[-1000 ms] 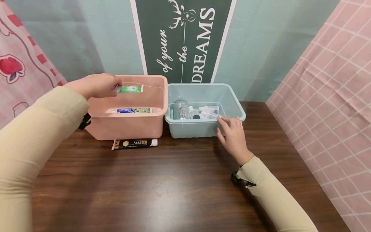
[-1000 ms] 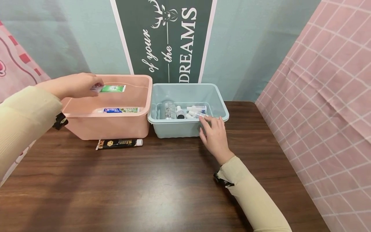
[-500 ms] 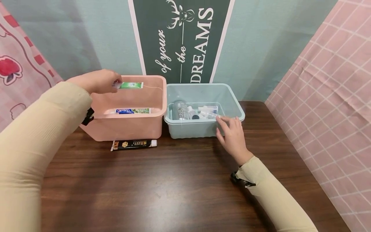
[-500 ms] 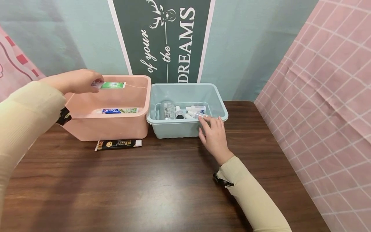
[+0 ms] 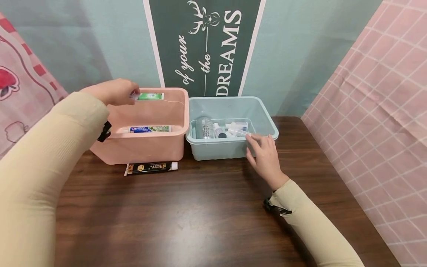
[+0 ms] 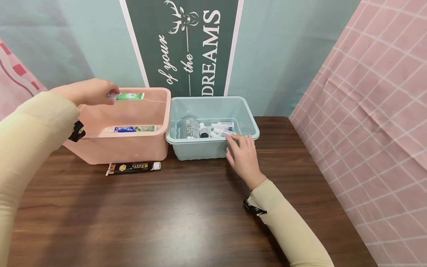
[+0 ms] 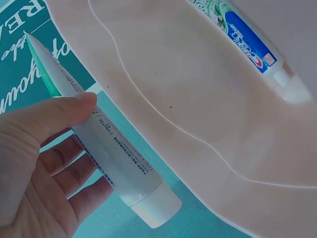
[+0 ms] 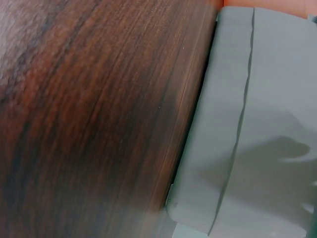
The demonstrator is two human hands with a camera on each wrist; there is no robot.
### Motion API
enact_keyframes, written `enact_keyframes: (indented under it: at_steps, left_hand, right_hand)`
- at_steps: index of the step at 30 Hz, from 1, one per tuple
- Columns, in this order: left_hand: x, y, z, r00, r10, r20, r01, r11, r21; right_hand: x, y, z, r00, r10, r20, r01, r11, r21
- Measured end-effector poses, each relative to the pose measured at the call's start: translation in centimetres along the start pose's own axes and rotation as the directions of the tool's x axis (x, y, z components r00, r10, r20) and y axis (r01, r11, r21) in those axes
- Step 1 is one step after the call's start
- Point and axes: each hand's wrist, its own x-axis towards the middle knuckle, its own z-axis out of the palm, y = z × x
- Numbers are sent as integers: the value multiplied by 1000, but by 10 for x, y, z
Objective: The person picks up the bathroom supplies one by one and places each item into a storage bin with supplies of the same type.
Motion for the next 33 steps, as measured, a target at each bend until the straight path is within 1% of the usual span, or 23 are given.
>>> enact_keyframes:
  at_steps: [3,8,10,15,17,21,24,29,33]
  left_hand:
    - [2,-2,-1,1000,0,0,0,1000,2]
    - [6,-6,-4,999,43,-15,-42,998,43]
    - [7,-8,-5,999,45,-19,-44,998,49]
    - [10,-8,-5,1000,5,-8,-5,1000,15]
    - [11,-8,-4,1000,1,-10,-1,1000,9]
    - [14,-10,0,1000,-26,-14,26,1000,-17]
    - [17,-11,3,998,-60,-7,59,997,-51]
    - [22,-11,6,998,-64,-6,64,996,-57]
    - [26,-11,6,998,-58,-18,57,998,-42]
  right_hand:
    - [0,-1,1,1000,-3,2,3,1000,-3]
    - [-1,1,3,1000,-19,-4,18,1000,-12]
    - [-1,2,3,1000,-24,-9,24,1000,-11]
    - [-2,3,3,999,-25,-20,25,1000,-9]
    - [-3,2,3,1000,-23,-20,23,1000,-10]
    - [-3,2,4,1000,-23,-19,23,1000,-7]
    - [-3,1,4,1000,-24,-15,24,1000,-9]
    - [-4,2,4,1000,-14,-16,13,1000,-9]
    - [-4,3,3,1000,-9,-17,9,1000,-11]
